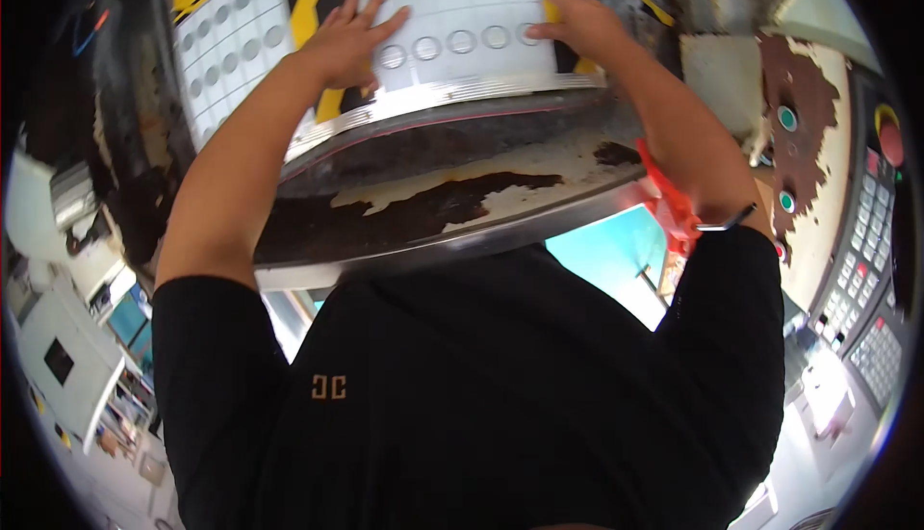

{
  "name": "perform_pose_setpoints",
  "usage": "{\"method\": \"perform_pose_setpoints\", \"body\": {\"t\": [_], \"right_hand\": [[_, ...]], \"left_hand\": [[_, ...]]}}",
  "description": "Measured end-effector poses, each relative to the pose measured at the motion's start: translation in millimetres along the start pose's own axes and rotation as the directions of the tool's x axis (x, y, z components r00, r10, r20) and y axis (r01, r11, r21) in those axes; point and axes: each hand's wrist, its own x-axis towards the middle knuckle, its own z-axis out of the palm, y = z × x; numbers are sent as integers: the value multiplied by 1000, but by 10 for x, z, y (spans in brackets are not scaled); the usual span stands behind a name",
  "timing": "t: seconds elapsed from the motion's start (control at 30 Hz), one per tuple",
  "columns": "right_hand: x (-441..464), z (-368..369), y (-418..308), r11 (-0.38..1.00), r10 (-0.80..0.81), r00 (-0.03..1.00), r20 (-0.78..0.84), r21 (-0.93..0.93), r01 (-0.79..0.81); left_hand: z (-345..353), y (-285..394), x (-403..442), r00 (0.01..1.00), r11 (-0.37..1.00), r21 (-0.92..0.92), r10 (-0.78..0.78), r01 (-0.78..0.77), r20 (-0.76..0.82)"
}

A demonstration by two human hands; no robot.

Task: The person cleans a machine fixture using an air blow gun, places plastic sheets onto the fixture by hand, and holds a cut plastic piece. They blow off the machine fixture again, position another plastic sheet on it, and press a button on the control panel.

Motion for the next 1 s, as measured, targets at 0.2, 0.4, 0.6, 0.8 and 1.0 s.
{"method": "perform_pose_setpoints", "body": {"t": [0.2, 0.4, 0.6, 0.8, 1.0], "right_hand": [[-302, -600, 101, 963, 74, 994, 80, 253, -93], [-1794, -1186, 1030, 807, 590, 530, -610, 466, -363], [-2151, -1044, 967, 814, 549, 441, -710, 336, -474], [-2288, -1271, 874, 839, 543, 542, -641, 404, -364], [-3635, -1670, 635, 690, 81, -268, -960, 248, -680]], "left_hand": [[92, -3, 0, 998, 999, -20, -45, 44, -42], [36, -1, -27, 998, 998, -39, -52, 51, -20], [6, 11, -34, 999, 998, -45, -52, 52, 0], [-43, 30, -57, 999, 998, -38, -40, 41, 32], [-306, 93, -70, 997, 1000, -18, 10, -8, 77]]}}
